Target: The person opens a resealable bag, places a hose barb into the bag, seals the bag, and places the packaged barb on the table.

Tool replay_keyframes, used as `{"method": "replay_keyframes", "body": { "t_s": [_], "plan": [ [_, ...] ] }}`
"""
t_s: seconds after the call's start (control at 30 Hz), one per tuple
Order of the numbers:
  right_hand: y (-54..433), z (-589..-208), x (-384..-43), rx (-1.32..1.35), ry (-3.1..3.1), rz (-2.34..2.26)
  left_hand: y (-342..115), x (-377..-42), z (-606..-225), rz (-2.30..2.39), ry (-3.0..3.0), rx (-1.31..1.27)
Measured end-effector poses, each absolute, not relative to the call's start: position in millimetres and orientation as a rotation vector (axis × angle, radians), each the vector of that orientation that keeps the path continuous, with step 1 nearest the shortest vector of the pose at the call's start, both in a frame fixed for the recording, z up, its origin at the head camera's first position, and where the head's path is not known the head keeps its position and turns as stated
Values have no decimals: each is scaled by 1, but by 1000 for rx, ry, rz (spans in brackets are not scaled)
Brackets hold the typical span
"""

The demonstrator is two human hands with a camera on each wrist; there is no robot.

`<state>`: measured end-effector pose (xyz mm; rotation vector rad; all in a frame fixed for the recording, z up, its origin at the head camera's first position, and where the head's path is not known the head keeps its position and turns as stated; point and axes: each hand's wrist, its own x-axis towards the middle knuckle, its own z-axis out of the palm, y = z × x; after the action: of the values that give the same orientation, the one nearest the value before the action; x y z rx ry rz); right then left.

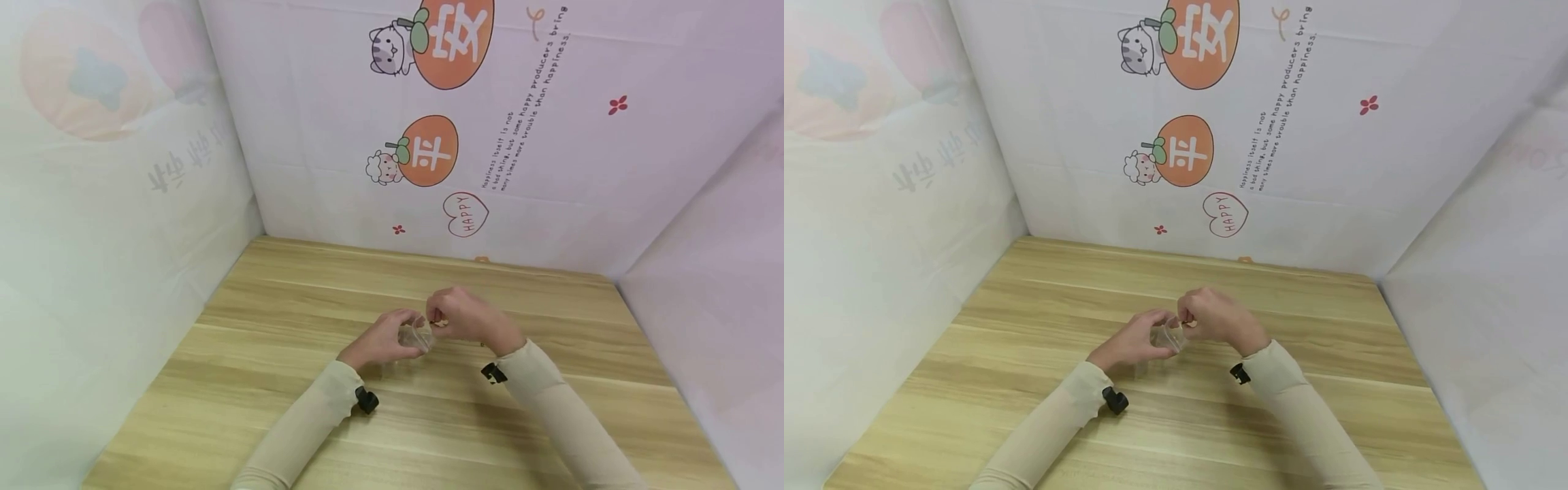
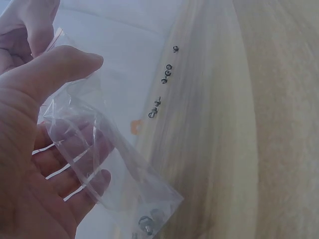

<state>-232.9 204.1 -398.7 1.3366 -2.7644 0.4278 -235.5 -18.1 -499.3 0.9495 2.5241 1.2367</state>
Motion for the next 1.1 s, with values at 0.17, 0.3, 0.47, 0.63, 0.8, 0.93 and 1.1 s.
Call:
{"method": "replay_keyframes", "body": {
  "t_s": [0.17, 0.3, 0.47, 0.63, 0.8, 0.93, 1.1],
  "plan": [
    [203, -405, -233, 1310, -2792, 462, -17, -236, -500, 1234, 2524, 949],
    [206, -404, -231, 1285, -2800, 465, -16, -236, -499, 1238, 2521, 952],
    [219, -398, -228, 1221, -2809, 433, -16, -236, -497, 1250, 2513, 969],
    [238, -398, -225, 1158, -2803, 378, -15, -235, -496, 1234, 2530, 965],
    [261, -406, -222, 1136, -2793, 378, -15, -233, -495, 1230, 2532, 946],
    [278, -414, -221, 1114, -2799, 373, -16, -233, -496, 1239, 2527, 934],
    [294, -425, -219, 1062, -2889, 360, -16, -233, -499, 1256, 2518, 933]
  ]
}}
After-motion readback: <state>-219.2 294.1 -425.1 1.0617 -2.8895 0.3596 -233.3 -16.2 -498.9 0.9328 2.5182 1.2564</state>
